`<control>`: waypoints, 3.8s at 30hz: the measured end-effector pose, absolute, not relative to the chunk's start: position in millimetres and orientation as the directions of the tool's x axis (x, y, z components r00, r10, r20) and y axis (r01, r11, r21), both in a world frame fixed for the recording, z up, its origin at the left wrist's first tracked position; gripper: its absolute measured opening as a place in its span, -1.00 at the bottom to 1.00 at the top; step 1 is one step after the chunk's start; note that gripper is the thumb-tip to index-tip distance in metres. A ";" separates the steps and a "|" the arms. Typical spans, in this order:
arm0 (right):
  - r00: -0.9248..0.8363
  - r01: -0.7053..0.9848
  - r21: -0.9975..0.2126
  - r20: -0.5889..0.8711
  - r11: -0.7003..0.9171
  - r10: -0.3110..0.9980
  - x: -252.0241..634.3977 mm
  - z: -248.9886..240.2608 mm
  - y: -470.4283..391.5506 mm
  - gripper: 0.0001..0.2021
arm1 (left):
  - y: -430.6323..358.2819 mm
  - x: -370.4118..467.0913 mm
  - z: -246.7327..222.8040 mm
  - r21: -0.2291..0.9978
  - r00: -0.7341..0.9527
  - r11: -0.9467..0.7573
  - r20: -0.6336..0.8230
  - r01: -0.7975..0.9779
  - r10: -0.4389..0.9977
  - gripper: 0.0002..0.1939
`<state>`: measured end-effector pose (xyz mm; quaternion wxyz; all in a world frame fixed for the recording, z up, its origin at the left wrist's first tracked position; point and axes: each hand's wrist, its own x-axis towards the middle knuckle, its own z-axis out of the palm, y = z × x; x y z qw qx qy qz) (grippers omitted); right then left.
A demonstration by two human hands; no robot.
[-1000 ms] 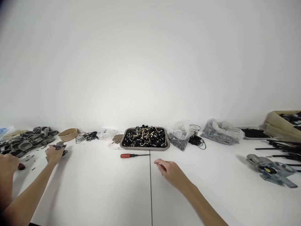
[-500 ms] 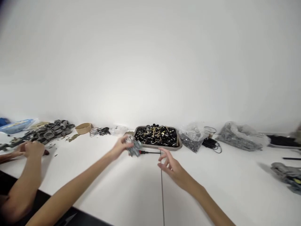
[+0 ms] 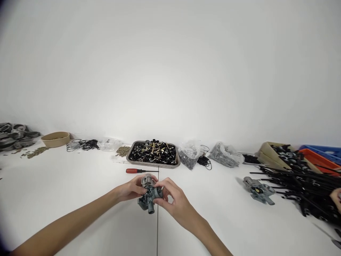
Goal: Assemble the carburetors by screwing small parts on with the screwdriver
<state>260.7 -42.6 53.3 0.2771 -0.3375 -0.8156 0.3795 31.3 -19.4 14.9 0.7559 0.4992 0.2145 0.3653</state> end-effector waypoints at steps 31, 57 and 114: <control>-0.502 0.701 -0.468 0.213 0.539 0.838 214.8 91.5 143.7 -0.82 | 8.6 -31.1 -23.2 0.996 0.448 0.089 -0.067 -0.027 0.892 -0.73; -0.382 0.369 -0.768 0.389 0.524 0.839 237.8 68.7 170.5 -0.83 | 4.9 -26.7 -10.2 0.992 0.427 0.121 -0.118 0.022 0.897 -0.76; -0.724 -0.138 -0.990 0.075 -0.038 0.686 185.9 -7.1 -1.6 -0.59 | -27.2 -38.1 37.5 0.976 -0.360 -0.199 0.216 0.083 0.908 -0.70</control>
